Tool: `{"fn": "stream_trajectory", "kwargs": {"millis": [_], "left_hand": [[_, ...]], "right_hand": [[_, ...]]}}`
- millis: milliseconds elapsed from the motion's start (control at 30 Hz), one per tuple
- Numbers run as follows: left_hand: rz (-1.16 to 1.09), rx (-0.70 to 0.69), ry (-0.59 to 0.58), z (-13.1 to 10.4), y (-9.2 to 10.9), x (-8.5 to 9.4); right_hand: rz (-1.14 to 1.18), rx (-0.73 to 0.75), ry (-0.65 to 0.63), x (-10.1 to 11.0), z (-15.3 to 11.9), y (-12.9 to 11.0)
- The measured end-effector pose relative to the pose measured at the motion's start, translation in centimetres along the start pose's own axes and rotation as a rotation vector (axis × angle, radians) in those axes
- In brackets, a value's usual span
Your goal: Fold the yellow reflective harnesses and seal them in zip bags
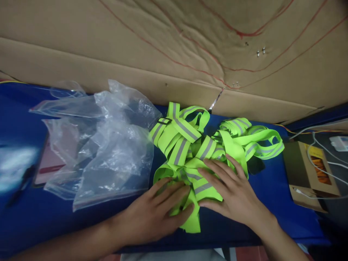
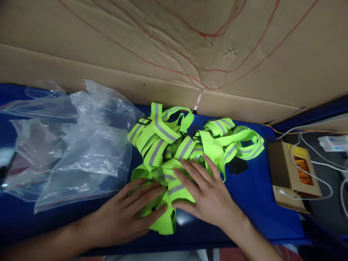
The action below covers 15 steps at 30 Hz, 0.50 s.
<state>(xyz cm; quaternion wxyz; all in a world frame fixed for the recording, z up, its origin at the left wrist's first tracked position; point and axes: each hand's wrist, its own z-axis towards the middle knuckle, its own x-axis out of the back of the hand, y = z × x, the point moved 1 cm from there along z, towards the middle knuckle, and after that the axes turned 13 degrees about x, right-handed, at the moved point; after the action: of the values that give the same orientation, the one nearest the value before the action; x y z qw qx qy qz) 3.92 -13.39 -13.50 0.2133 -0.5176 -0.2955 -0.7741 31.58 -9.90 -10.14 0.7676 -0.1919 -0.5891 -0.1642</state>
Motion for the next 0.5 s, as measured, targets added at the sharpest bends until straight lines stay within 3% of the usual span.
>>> {"fn": "stream_trajectory", "kwargs": {"millis": [233,500], "left_hand": [[0.071,0.152,0.097,-0.07,-0.89,-0.34],[-0.006,0.161,0.228,0.66,-1.09,-0.17]], "right_hand": [[-0.011,0.024,-0.051,-0.20,-0.43,-0.24],[-0.004,0.024,-0.030,-0.44,-0.84,-0.06]]}}
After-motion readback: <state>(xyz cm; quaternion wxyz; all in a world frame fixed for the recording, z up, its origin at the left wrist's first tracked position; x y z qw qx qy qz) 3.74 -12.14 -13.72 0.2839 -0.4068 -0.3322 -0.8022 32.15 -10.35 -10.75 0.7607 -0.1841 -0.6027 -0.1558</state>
